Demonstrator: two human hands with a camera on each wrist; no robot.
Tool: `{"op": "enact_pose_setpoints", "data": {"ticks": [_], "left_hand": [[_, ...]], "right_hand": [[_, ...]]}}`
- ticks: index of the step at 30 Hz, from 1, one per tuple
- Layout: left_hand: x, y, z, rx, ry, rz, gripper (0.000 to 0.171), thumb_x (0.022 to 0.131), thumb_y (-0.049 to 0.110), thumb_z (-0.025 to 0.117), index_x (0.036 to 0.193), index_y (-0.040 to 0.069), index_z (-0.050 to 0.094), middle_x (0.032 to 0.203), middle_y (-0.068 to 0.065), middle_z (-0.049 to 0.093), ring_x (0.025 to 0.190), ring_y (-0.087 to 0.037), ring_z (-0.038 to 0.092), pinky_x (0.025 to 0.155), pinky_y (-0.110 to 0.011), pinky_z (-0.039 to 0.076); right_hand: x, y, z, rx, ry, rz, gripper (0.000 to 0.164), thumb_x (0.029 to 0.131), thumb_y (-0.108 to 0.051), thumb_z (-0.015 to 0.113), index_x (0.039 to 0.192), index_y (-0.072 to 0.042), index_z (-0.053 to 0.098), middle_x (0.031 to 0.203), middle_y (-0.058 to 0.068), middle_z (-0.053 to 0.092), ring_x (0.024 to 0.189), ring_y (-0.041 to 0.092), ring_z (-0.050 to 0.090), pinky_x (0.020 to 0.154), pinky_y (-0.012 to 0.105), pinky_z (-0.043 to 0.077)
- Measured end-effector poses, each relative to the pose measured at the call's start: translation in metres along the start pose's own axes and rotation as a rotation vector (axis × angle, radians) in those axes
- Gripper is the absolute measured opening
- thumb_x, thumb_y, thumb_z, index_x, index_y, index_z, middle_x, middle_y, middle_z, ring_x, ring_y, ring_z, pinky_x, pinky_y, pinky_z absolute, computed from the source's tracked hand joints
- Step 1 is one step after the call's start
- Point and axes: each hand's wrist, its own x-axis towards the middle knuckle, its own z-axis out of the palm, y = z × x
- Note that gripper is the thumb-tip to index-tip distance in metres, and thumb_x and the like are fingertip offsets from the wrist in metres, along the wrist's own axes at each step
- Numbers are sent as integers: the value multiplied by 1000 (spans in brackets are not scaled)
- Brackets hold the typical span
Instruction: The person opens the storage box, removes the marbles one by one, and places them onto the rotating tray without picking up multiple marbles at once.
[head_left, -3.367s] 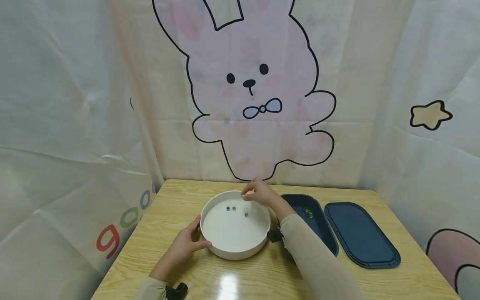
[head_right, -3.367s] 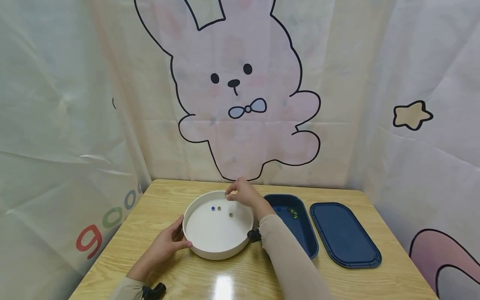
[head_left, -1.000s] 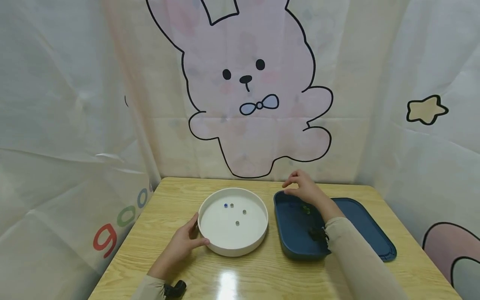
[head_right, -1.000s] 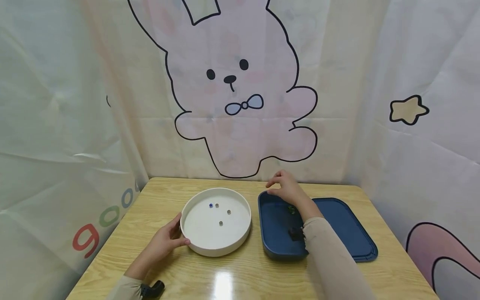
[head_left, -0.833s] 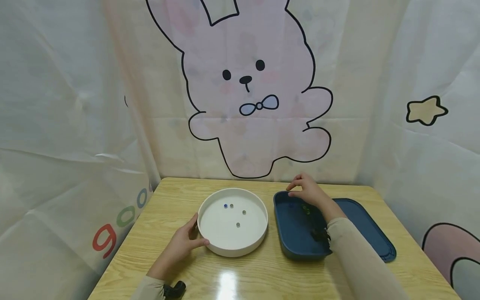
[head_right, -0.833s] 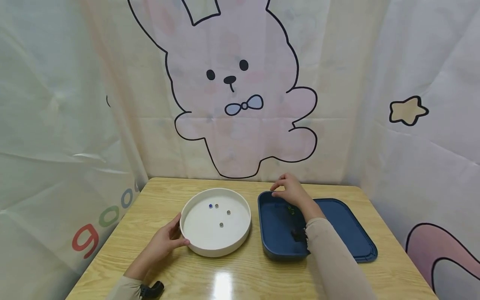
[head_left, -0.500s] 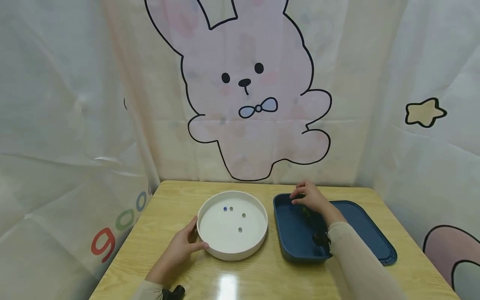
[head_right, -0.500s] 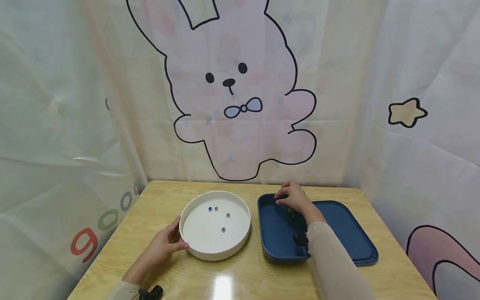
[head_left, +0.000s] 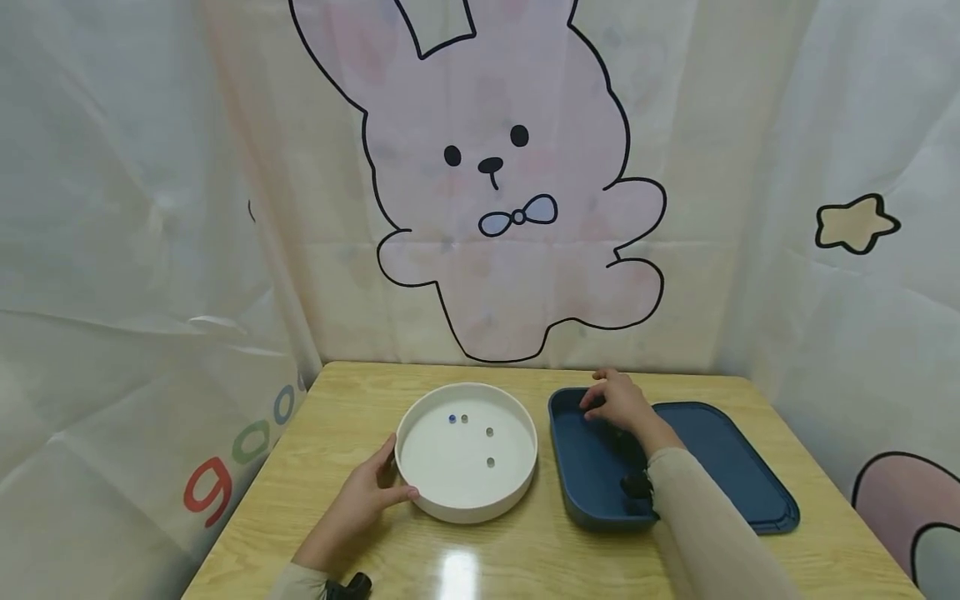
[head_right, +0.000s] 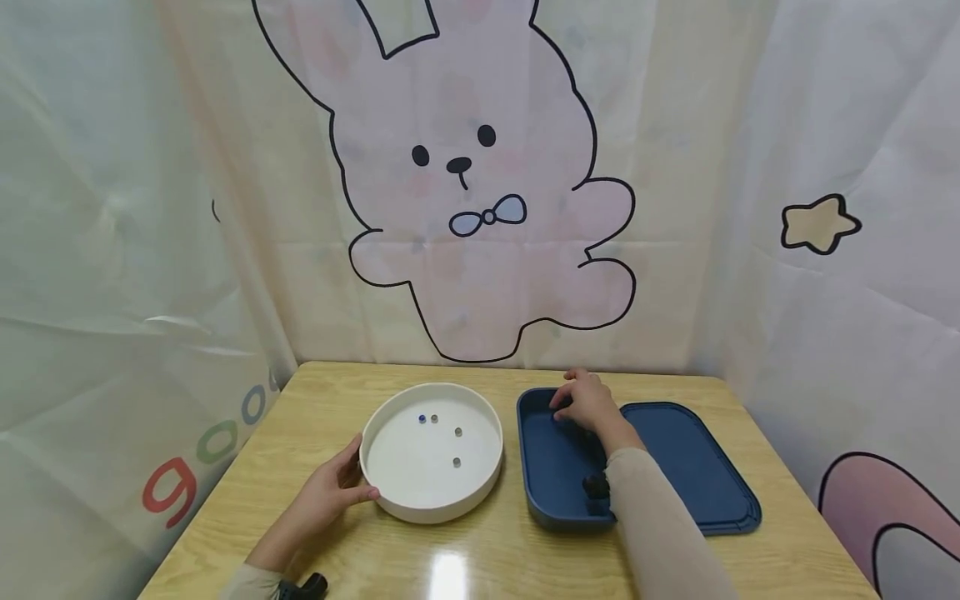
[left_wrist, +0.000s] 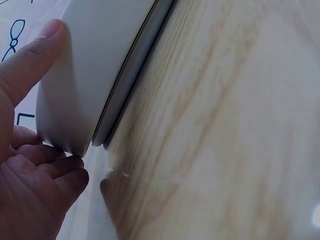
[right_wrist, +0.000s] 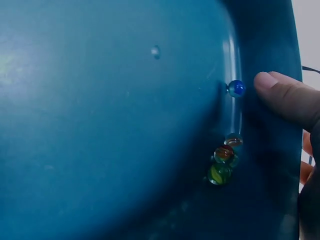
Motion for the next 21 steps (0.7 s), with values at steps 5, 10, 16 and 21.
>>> {"op": "enact_pose_setpoints", "data": {"ticks": [5, 10, 16, 21], "left_hand": [[1, 2, 0, 38, 12, 21, 117, 74, 38, 91, 162, 2, 22, 167, -15, 24, 153, -32, 25, 124, -47, 24], [1, 1, 1, 43, 8, 20, 118, 74, 38, 91, 162, 1, 21, 167, -17, 22, 153, -34, 26, 124, -49, 23], [2, 1, 0, 43, 15, 25, 120, 72, 43, 91, 162, 2, 22, 167, -16, 24, 153, -33, 26, 124, -49, 23], [2, -2, 0, 17, 7, 16, 120, 73, 40, 91, 163, 4, 21, 168, -14, 22, 153, -31, 26, 124, -45, 22]], "right_hand": [[0, 0, 4, -87, 9, 27, 14, 79, -25, 89, 91, -26, 81, 150, 22, 46, 133, 54, 42, 102, 75, 36], [-3, -2, 9, -174, -2, 40, 16, 78, -26, 90, 92, -28, 81, 152, 22, 44, 135, 53, 39, 101, 74, 36], [-2, -3, 12, -246, -3, 50, 16, 77, -31, 91, 89, -31, 80, 152, 18, 45, 136, 46, 40, 98, 69, 37], [0, 1, 12, -182, 13, 41, 12, 79, -32, 89, 87, -32, 80, 153, 18, 45, 136, 48, 40, 100, 71, 36]]}}
